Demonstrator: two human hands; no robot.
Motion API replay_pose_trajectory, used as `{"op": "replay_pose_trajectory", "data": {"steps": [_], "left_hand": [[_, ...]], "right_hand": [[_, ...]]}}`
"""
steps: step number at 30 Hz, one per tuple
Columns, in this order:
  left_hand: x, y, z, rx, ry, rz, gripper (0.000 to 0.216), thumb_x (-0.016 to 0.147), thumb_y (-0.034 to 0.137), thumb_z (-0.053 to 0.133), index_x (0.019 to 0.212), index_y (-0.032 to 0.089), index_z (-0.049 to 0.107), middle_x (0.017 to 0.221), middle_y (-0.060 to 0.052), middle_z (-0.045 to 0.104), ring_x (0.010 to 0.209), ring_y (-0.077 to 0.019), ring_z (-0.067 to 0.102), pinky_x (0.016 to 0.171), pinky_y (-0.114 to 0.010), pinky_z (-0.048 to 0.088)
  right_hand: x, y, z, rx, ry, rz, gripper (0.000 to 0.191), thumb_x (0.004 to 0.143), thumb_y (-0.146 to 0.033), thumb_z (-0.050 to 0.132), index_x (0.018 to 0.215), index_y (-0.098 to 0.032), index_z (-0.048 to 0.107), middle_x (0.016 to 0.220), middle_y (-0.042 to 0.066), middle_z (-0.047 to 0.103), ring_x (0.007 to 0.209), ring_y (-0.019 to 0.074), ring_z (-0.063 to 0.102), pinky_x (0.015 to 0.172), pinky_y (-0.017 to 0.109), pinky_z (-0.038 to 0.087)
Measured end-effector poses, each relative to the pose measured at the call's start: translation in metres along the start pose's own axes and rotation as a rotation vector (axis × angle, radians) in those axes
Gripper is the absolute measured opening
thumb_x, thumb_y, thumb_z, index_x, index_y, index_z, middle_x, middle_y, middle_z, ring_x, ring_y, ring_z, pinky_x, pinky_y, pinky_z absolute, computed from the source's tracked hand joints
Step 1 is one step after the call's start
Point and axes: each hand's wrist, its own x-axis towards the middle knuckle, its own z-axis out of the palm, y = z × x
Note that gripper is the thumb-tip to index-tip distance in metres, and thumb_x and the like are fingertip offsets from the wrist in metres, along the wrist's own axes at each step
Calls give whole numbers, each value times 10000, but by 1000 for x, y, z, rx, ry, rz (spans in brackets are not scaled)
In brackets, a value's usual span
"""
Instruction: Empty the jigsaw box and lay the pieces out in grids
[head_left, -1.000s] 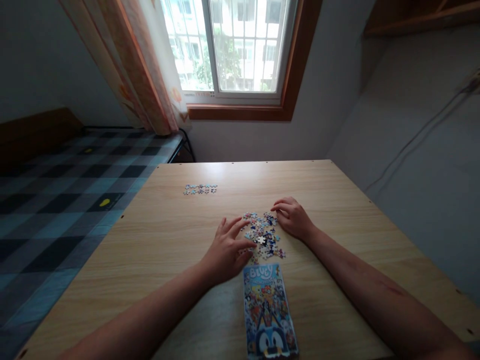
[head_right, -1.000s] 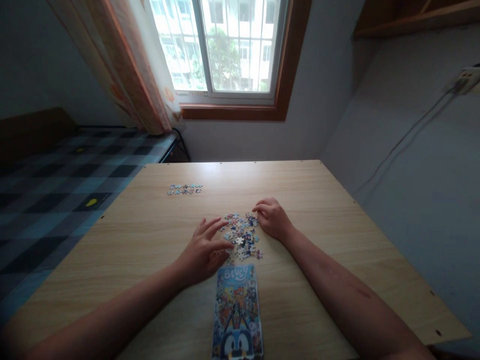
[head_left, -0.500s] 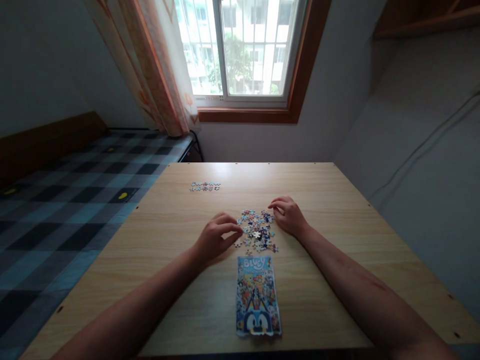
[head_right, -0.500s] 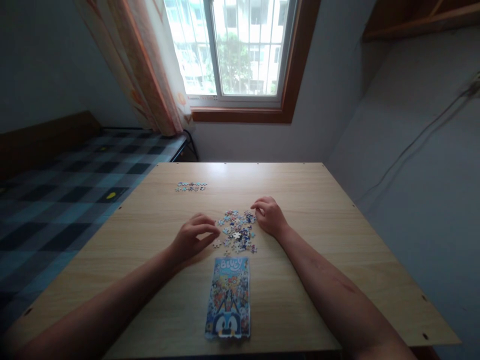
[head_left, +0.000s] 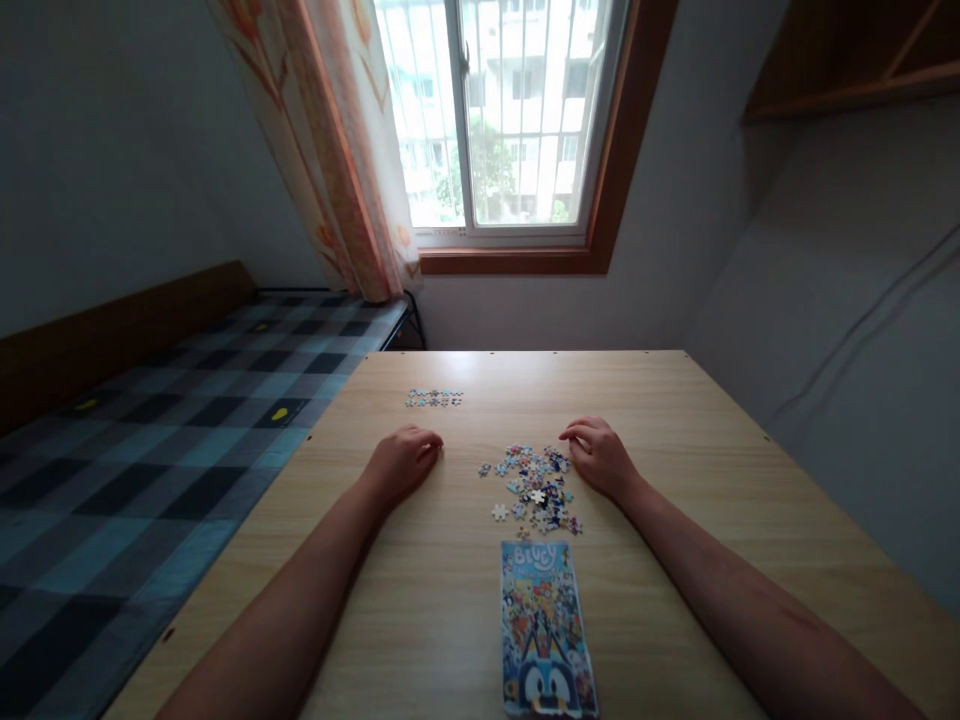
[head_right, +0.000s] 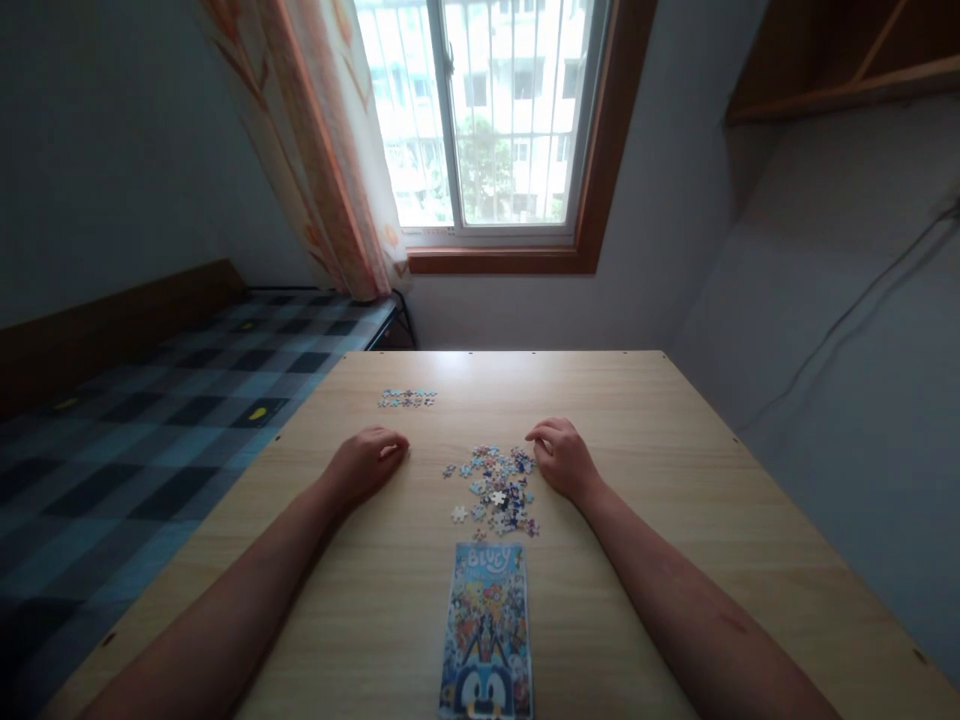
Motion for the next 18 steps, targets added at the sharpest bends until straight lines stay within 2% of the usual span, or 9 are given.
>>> {"op": "replay_pose_trajectory", "data": {"steps": [2, 6, 11, 15, 18], "left_hand": [[0, -11, -2, 20, -39, -2, 229, 908, 274, 503, 879, 241, 727, 914, -50, 741, 906, -218, 650, 785, -315, 493], [-1, -23, -3, 30, -29, -36, 265, 887, 230, 492, 887, 256, 755, 1007, -43, 743, 941, -214, 654, 813, -315, 502], [-3, -13, -1, 124, 25, -150, 289, 891, 229, 499, 994, 241, 769, 1065, -45, 737, 934, -209, 667, 786, -298, 513], [-3, -2, 1, 213, -4, -161, 247, 918, 316, 541, 927, 254, 780, 1006, -39, 755, 948, -232, 665, 772, -309, 515], [-3, -3, 3, 253, 7, -163, 244, 923, 345, 558, 935, 255, 785, 1016, -41, 764, 992, -250, 657, 810, -325, 515]], "right_hand": [[-1, -2, 2, -27, -33, -36, 235, 824, -72, 542, 852, -200, 738, 933, 76, 701, 961, 236, 592, 908, 401, 472], [-4, -5, 4, -67, -105, -115, 226, 830, -64, 554, 831, -206, 729, 921, 71, 694, 935, 234, 576, 887, 393, 470], [-6, -2, 5, -101, -50, -81, 205, 841, -83, 555, 818, -191, 728, 930, 80, 692, 943, 236, 577, 896, 388, 466], [-6, 1, 5, -128, -22, -51, 216, 835, -80, 543, 788, -190, 723, 924, 85, 694, 948, 240, 582, 888, 377, 466], [-6, 2, 5, -135, -7, -26, 210, 831, -84, 545, 785, -188, 722, 918, 85, 693, 946, 244, 580, 887, 375, 465]]}}
